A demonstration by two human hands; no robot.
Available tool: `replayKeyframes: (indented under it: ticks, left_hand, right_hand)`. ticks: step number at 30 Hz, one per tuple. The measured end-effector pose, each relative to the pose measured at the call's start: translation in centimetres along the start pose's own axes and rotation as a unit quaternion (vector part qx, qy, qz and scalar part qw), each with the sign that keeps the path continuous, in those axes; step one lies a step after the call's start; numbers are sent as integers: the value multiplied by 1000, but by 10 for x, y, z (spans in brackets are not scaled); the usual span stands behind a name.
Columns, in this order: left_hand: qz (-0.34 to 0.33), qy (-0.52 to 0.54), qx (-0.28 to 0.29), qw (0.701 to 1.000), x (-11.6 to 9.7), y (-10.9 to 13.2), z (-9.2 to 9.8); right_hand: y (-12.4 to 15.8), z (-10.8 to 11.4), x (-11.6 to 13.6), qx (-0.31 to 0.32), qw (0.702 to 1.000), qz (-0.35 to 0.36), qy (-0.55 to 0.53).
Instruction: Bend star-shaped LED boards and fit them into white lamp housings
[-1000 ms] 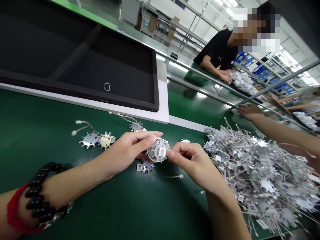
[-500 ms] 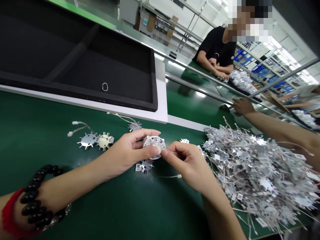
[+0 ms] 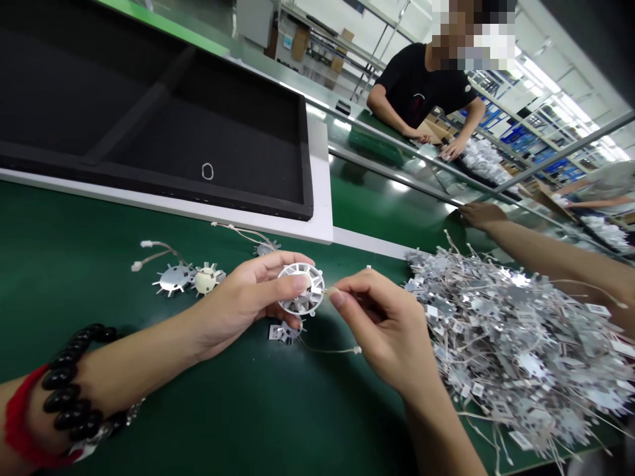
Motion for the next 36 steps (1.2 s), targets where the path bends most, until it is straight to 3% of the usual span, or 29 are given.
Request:
replayKeyframes:
  ticks: [4,9,18,20,23,27,33,36]
  left_hand:
    - [19,34,23,999,3,0,-3]
    - [35,57,36,997,5,-3,-2]
    - [22,47,54,997,3,-1,-4]
    - [-5,39,54,998,0,-1,-5]
    - [-97,8,60,993,-13,2,-4]
    - [-207,-112,91,968,-28,12,-9]
    - [-312,-216,49,924,-46,24,-12]
    - [-340,-234,58,909,-48,28,-16]
  right_hand:
    - [3,0,16,-22,993,112,31]
    - [14,-4,27,-55,964,236,114]
    - [13,-4,29,-43,968,209,133]
    - [11,-3,29,-28,977,181,111]
    - [9,-2,27,-9,986,154,61]
    - [11,2,28,-15,983,180,38]
    - [9,0,27,20,982,186,11]
    - [8,-2,26,34,984,175,-16]
Point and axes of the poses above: each hand's wrist, its own y-axis away from the middle knuckle, its own z-axis out of the back of the hand, x = y × z, the point moved 9 cm from there along -y, towards the middle knuckle, and after that the axes turned 2 degrees about -z, right-handed, at the moved point
